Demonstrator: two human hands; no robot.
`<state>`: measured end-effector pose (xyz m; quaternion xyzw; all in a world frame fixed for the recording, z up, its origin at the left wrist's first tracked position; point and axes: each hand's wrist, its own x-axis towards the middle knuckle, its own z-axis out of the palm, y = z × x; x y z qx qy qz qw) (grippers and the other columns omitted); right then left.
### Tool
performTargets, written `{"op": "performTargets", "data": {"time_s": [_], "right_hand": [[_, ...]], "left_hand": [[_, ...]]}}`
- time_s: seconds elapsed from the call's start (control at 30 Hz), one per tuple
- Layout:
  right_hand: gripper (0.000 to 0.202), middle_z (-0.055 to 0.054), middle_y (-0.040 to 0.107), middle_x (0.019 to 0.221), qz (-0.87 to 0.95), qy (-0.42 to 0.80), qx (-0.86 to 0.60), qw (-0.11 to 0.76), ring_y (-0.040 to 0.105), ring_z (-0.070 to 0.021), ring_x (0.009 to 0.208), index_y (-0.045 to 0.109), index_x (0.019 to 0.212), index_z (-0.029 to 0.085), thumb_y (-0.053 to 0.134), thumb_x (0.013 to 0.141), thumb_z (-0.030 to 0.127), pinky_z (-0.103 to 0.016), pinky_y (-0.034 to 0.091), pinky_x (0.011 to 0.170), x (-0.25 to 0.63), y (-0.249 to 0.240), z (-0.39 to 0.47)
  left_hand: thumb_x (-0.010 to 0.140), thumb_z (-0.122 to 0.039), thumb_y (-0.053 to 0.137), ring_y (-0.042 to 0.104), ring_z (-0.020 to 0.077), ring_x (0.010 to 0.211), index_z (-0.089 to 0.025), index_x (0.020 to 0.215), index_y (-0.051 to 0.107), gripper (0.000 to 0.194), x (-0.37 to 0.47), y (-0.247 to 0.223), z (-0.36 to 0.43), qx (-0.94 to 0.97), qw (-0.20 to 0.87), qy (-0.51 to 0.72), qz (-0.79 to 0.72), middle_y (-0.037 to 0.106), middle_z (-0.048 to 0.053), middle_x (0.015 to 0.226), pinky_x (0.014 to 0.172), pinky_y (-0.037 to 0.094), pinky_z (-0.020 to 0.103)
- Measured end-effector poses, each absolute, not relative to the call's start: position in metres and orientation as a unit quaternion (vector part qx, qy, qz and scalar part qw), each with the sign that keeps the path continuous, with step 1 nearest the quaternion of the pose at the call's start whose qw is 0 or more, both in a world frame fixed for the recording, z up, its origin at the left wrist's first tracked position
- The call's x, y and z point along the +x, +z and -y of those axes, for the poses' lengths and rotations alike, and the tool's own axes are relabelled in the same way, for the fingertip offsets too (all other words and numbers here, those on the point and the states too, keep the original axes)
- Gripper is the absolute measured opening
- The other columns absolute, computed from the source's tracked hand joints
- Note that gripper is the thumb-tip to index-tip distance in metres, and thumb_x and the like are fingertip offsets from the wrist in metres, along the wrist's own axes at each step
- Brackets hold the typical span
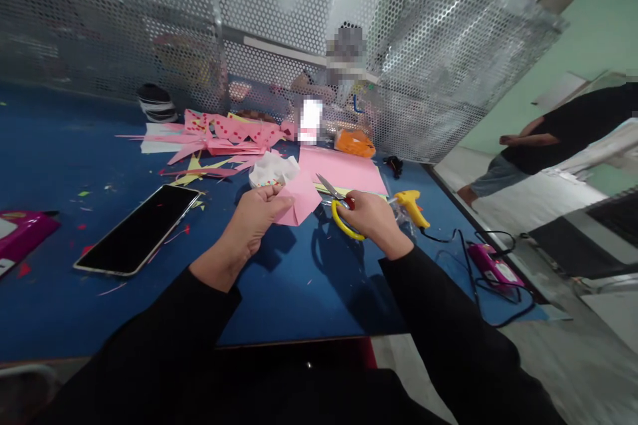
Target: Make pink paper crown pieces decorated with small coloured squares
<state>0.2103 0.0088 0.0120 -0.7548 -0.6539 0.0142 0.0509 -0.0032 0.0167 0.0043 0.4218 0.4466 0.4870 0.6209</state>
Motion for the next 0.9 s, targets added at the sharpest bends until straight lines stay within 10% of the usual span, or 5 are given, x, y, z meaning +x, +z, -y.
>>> {"op": "performTargets", "data": {"time_s": [0.63,0.9], "right_hand": [[0.037,-0.005,0.073,0.075,0.686,0.091,-0.701,0.174,0.062,-0.0185,0.066,0.076,0.103,0.019,0.061,0.086,0.048,-0.028,0.037,0.058,0.214,0.051,0.026],[0.035,-0.017,0.076,0.105,0.687,-0.066,-0.724,0.002,0.069,-0.029,0.097,0.076,0.101,0.014,0.058,0.089,0.041,-0.031,0.044,0.071,0.227,0.047,-0.074]], "left_hand": [[0.056,-0.024,0.084,0.066,0.014,0.066,-0.017,0.083,0.073,0.03,-0.007,0.004,-0.023,0.389,0.591,0.554,-0.44,0.074,0.002,0.075,0.063,0.054,0.024],[0.052,-0.026,0.085,0.065,0.0148,0.061,-0.014,0.08,0.075,0.031,-0.004,-0.001,-0.024,0.394,0.602,0.543,-0.432,0.075,0.003,0.073,0.056,0.052,0.024]]}}
